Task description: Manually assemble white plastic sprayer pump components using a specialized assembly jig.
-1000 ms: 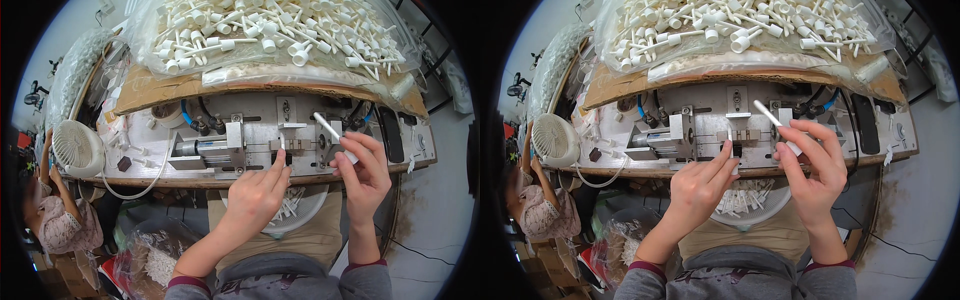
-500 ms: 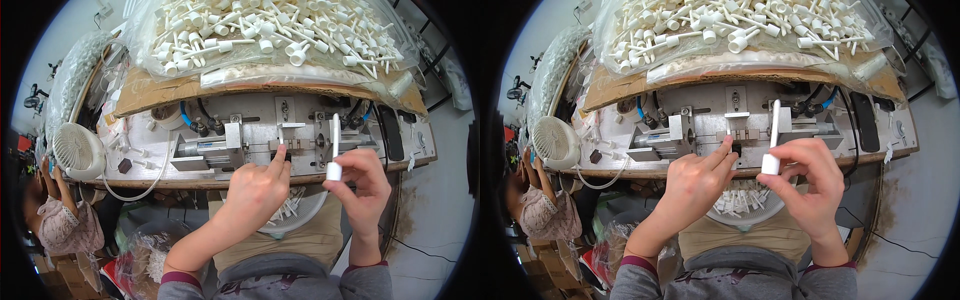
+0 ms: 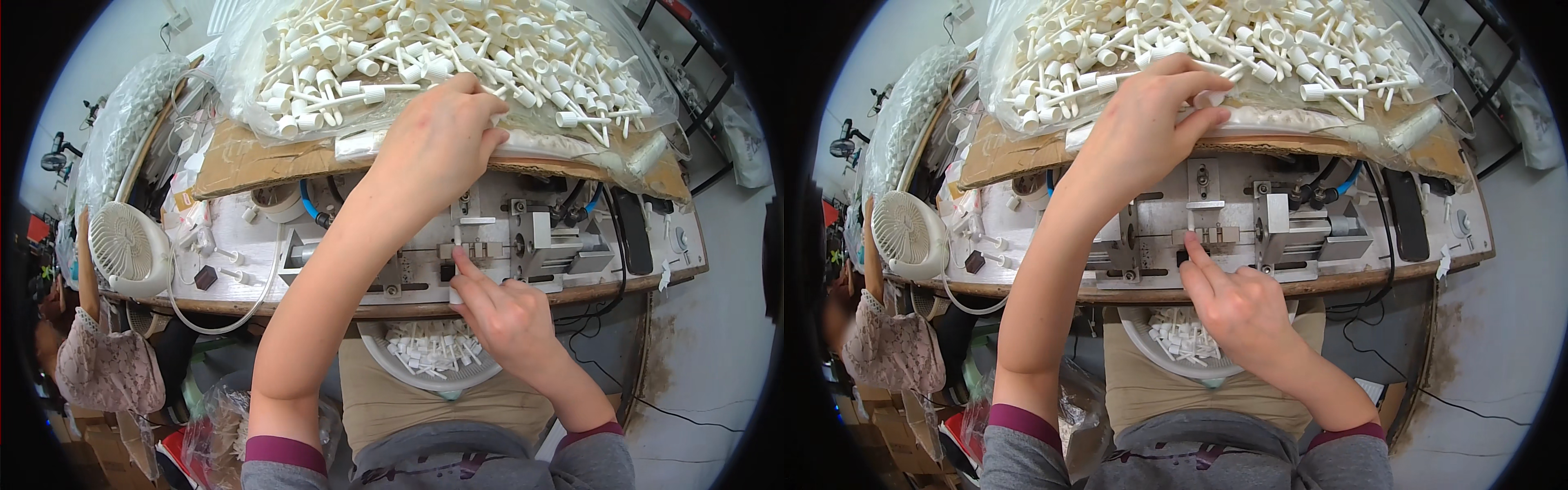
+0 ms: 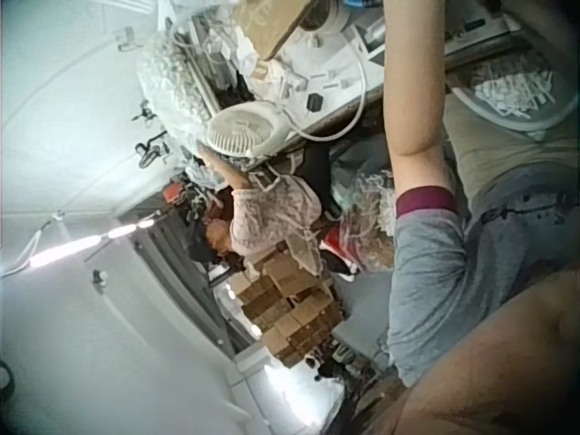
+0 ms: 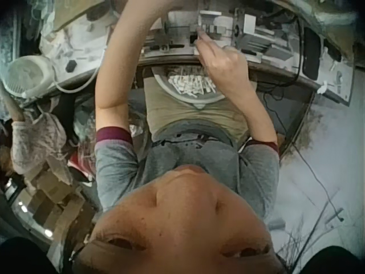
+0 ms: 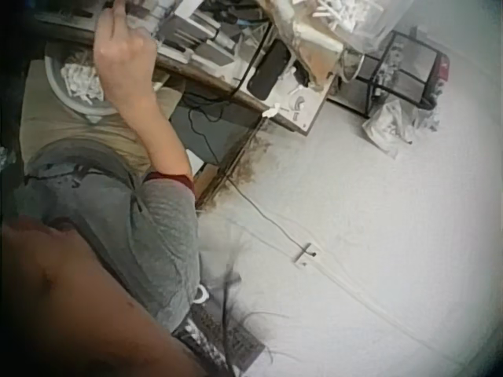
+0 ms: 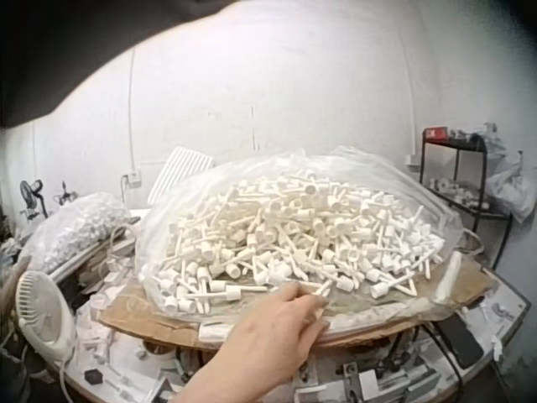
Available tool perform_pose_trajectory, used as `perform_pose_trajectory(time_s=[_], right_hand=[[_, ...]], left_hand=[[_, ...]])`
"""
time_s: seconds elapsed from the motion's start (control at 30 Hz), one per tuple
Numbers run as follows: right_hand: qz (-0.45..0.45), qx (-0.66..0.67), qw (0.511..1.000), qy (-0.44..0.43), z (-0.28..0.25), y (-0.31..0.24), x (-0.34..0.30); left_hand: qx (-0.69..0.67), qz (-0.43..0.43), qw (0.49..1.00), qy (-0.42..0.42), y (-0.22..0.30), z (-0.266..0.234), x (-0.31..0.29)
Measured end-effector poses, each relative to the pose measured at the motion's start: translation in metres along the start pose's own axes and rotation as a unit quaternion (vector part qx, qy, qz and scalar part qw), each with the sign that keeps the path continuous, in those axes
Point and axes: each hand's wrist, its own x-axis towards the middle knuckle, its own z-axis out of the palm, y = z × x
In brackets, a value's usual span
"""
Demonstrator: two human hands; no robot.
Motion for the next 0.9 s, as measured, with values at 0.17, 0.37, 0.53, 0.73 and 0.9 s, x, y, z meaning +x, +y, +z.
perform_pose_trajectory(time_s=[0.17,0.37,0.53,0.73,0.9], right_hand=[[0.013,-0.009,0.999,-0.033,-0.003,-0.002,0.002],[0.069,0.134,0.988,-0.017,-0.034,0.017,0.020],[0.141,0.109,0.966,0.189,-0.051,0.061,0.080],[0.126,-0.042,0.988,0.079,-0.047,0.134,0.125],[0.060,-0.023,0.997,-0.041,-0.058,0.137,0.133]], left_hand=[[-0.139,-0.073,0.987,0.022,0.023,-0.026,-0.018],[-0.076,-0.082,0.994,0.005,0.053,-0.048,-0.084],[0.042,-0.035,0.998,-0.036,0.063,-0.023,-0.142],[0.116,-0.008,0.989,-0.097,0.060,0.002,-0.148],[0.145,-0.005,0.982,-0.119,0.057,0.004,-0.145]])
